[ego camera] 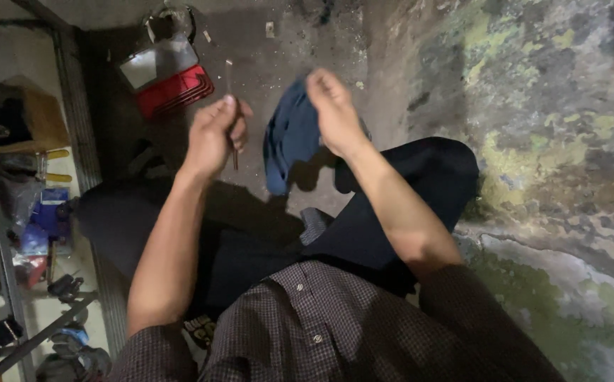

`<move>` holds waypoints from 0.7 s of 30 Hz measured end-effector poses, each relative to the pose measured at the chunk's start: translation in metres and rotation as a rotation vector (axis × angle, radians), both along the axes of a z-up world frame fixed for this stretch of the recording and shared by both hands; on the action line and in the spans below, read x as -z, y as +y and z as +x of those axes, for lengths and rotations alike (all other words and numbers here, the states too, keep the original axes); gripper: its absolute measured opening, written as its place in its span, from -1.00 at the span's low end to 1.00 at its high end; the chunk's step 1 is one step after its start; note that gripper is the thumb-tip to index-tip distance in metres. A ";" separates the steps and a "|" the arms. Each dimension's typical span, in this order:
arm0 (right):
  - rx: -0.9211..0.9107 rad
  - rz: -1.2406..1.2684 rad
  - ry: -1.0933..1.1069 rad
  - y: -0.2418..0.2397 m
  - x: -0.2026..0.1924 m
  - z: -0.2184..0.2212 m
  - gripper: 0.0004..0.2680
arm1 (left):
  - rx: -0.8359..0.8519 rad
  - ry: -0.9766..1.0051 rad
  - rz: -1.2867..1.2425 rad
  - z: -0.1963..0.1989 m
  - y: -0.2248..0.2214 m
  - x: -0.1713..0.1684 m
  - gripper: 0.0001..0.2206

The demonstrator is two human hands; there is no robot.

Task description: The person cleans an Allen key with a blue rag in a workshop setting.

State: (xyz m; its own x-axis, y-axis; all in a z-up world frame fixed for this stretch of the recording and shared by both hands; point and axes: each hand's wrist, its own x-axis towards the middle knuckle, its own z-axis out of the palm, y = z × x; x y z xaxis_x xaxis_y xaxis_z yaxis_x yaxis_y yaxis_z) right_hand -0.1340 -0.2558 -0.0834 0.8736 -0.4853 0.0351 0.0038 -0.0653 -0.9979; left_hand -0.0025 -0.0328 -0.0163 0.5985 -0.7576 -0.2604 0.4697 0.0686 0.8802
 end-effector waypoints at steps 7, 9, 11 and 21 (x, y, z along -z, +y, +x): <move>0.111 0.940 0.113 0.006 -0.100 -0.002 -0.77 | 0.353 -0.265 0.171 -0.013 0.001 -0.020 -0.64; -0.036 0.563 0.558 0.013 -0.089 -0.005 -0.83 | 0.397 -0.875 0.504 -0.014 0.001 -0.031 -0.69; -0.208 0.507 0.348 0.014 -0.062 -0.006 -0.85 | 0.407 -0.932 0.518 -0.015 0.003 -0.030 -0.70; -0.303 0.711 0.084 0.006 -0.033 0.009 -0.86 | -0.622 -1.262 0.579 -0.081 0.122 -0.065 -0.89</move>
